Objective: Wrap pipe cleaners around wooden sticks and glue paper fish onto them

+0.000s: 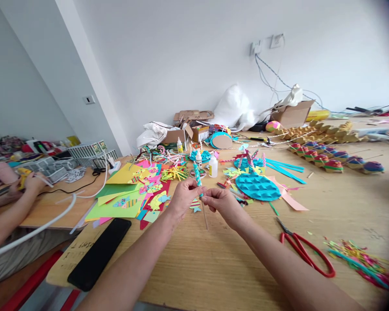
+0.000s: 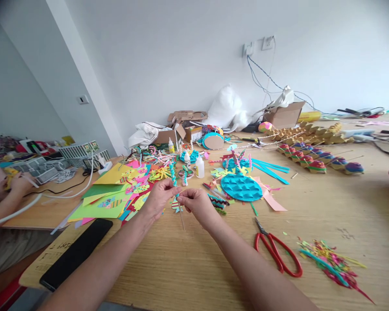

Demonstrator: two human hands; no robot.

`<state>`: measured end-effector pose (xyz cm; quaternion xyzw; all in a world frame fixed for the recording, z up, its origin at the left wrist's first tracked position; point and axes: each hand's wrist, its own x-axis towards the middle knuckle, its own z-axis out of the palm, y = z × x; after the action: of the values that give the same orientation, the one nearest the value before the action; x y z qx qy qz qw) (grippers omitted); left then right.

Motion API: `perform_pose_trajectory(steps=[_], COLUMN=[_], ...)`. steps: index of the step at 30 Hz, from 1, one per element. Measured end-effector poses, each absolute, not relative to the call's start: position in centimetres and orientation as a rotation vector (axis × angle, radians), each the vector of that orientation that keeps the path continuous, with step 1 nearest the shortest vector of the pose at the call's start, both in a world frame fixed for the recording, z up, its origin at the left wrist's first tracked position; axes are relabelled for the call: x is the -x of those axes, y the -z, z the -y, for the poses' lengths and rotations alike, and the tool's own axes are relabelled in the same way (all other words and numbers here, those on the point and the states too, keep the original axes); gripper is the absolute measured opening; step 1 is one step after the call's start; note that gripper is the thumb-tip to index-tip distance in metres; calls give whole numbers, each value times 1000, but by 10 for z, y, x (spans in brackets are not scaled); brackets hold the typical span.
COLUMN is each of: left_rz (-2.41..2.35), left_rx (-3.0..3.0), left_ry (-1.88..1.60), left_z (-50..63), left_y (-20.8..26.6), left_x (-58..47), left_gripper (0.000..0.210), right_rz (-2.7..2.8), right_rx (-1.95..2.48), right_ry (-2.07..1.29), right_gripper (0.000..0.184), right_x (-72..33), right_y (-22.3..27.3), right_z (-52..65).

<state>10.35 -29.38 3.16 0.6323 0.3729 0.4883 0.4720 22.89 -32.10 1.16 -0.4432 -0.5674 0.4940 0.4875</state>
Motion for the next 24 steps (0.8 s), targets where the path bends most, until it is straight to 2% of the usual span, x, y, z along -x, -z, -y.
perform_pose_trajectory(steps=[7, 14, 19, 24], left_rz=[-972, -594, -667, -786], left_rx=[-1584, -1391, -1408, -1455], left_ry=[-1306, -935, -1021, -1145], left_z=[286, 297, 295, 295], left_y=[-21, -27, -28, -30], left_x=[-111, -99, -96, -102], left_gripper=[31, 29, 24, 31], right_rz=[1423, 1282, 1247, 1288], right_rx=[1183, 895, 902, 1035], right_ry=[-1059, -1401, -1411, -1278], right_gripper=[19, 29, 31, 31], right_x=[-230, -233, -229, -226], right_y=[-10, -13, -16, -14], right_z=[319, 322, 325, 323])
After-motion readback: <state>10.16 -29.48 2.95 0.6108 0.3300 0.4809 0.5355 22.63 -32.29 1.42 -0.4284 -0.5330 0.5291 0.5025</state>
